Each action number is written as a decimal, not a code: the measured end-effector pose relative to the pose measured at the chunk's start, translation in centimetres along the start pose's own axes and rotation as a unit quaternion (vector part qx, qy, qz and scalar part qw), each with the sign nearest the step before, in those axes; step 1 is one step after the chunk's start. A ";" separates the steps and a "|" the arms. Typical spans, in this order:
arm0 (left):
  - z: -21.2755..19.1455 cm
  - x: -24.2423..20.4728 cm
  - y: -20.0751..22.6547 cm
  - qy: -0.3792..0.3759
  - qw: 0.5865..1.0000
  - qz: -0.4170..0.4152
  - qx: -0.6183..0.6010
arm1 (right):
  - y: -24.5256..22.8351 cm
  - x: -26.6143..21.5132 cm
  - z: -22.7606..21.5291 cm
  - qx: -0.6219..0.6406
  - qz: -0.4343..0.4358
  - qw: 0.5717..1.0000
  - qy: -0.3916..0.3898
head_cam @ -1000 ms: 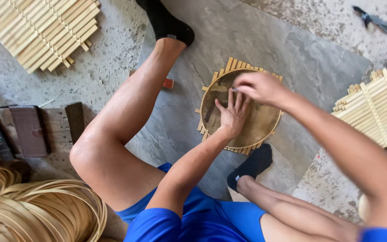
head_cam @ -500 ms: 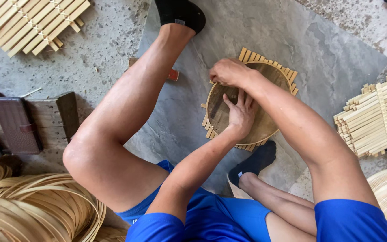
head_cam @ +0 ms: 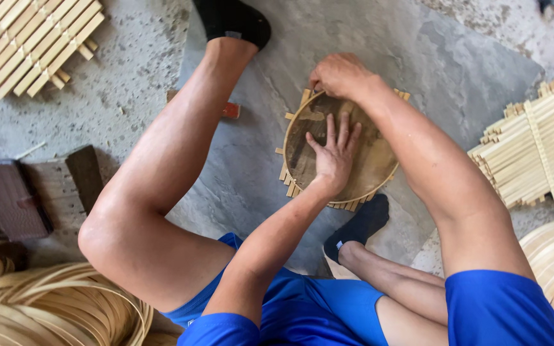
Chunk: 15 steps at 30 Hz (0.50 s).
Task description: The person sits on the floor and repeatedly places a circular wooden frame onto a rectangular woven bamboo mat, then lifts the frame to inspect the mat. The person handles the frame and mat by hand throughout the clip.
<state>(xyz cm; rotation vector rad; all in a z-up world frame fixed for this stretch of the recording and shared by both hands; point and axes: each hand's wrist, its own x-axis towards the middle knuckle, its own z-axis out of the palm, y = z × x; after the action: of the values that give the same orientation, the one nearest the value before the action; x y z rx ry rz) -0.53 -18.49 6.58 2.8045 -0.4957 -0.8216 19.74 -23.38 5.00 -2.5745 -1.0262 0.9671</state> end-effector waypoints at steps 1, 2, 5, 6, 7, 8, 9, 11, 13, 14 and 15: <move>0.1 0.1 0.1 0.002 1.000 -0.001 0.003 | 0.8 -0.5 -0.3 0.000 -0.004 1.000 0.015; 0.2 0.1 0.2 0.005 1.000 -0.003 0.007 | 1.6 -1.1 -0.5 -0.004 0.004 1.000 0.027; 0.3 0.4 0.3 0.001 1.000 -0.005 0.023 | 3.9 -3.5 -0.8 -0.003 0.030 0.997 0.064; 0.3 0.5 0.4 -0.002 1.000 -0.006 0.030 | 4.7 -4.5 -0.8 0.007 0.041 0.996 0.081; 0.4 0.4 0.4 0.004 0.999 -0.008 0.032 | 5.4 -5.6 -0.5 0.018 0.053 0.994 0.096; 0.4 0.4 0.4 0.011 0.999 -0.010 0.034 | 6.1 -6.7 -0.2 0.022 0.065 0.991 0.115; 0.4 0.2 0.4 0.017 0.999 -0.011 0.035 | 6.7 -8.0 0.3 0.028 0.078 0.988 0.133; 0.2 0.1 0.4 0.011 0.999 -0.006 0.050 | 8.0 -10.4 1.3 0.048 0.107 0.978 0.173; 0.0 0.1 0.5 -0.005 0.999 0.001 0.052 | 8.9 -13.3 2.7 0.077 0.140 0.962 0.219; -0.1 0.1 0.4 -0.021 0.999 0.004 0.046 | 9.3 -14.7 3.6 0.078 0.155 0.957 0.231; -0.1 0.0 0.3 -0.037 0.998 0.006 0.040 | 9.6 -15.9 4.6 0.078 0.168 0.952 0.242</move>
<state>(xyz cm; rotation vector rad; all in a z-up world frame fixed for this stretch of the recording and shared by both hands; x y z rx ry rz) -0.53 -18.76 6.71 2.8487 -0.5693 -0.9258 13.31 -41.40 5.59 -2.6925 -0.3747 0.4065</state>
